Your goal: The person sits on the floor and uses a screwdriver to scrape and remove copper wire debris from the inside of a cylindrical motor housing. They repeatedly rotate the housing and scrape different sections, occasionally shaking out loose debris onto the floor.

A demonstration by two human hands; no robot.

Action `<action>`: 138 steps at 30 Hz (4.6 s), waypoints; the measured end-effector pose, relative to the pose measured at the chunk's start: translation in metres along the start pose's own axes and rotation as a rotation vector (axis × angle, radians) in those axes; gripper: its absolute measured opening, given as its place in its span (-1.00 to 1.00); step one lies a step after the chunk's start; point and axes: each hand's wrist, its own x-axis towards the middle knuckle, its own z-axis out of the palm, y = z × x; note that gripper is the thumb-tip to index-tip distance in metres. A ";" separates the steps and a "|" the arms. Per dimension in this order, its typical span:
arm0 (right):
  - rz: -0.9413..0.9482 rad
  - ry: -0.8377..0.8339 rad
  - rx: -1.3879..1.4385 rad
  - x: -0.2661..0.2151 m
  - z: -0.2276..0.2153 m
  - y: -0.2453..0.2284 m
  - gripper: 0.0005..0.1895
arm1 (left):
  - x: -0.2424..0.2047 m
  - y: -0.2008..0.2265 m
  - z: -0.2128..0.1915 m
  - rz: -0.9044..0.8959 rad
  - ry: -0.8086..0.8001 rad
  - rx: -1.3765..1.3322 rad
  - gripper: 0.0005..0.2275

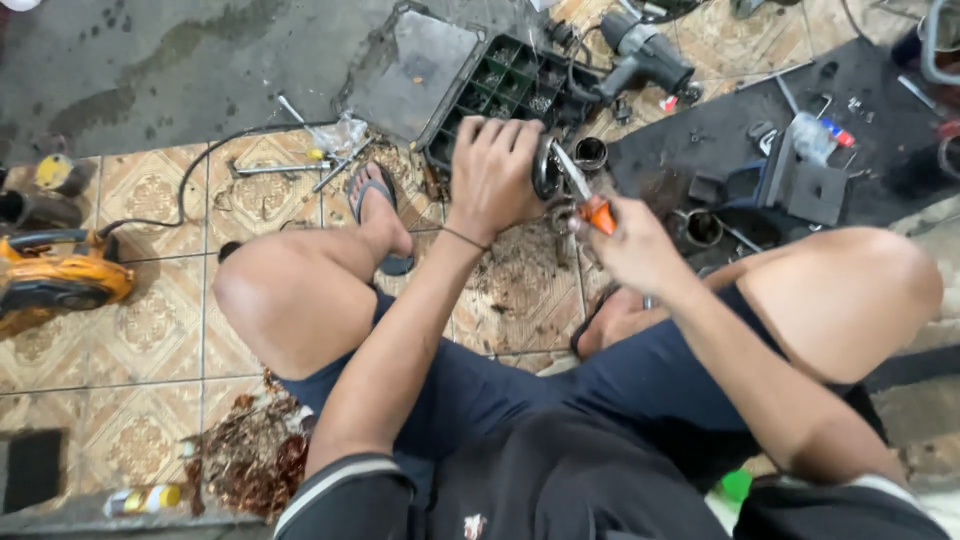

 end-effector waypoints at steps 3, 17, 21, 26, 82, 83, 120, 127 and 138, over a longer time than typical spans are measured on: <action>0.067 0.052 0.124 0.036 0.007 0.025 -0.91 | 0.001 0.020 -0.012 0.006 -0.088 -0.020 -0.38; 0.488 -0.156 0.281 0.034 0.001 0.010 -0.94 | -0.004 0.005 0.013 -0.074 -0.321 -0.063 -0.80; 0.402 -0.285 0.031 0.019 0.021 -0.006 -0.73 | -0.026 -0.014 0.036 -0.107 -0.200 -0.084 -0.71; 0.245 -0.276 -0.016 0.030 -0.009 0.003 -0.89 | 0.013 -0.006 0.003 -0.083 -0.273 -0.180 -0.36; 0.111 -0.336 0.344 0.010 -0.030 -0.030 -0.83 | 0.030 0.038 -0.026 -0.920 -0.169 -1.717 -0.34; 0.027 -0.316 0.272 0.012 -0.026 -0.028 -0.85 | 0.032 0.040 -0.032 -0.686 -0.193 -1.537 -0.49; 0.388 -0.476 -0.749 -0.014 -0.145 -0.058 -0.71 | 0.026 0.029 -0.047 -0.077 -0.165 -0.499 -0.45; 0.395 -0.437 -0.856 0.020 -0.181 -0.018 -0.35 | 0.033 0.038 -0.078 -0.059 -0.376 -1.078 -0.58; 0.212 -0.545 -0.883 -0.017 -0.156 -0.054 -0.75 | 0.038 0.030 -0.092 -0.112 -0.290 -0.541 -0.41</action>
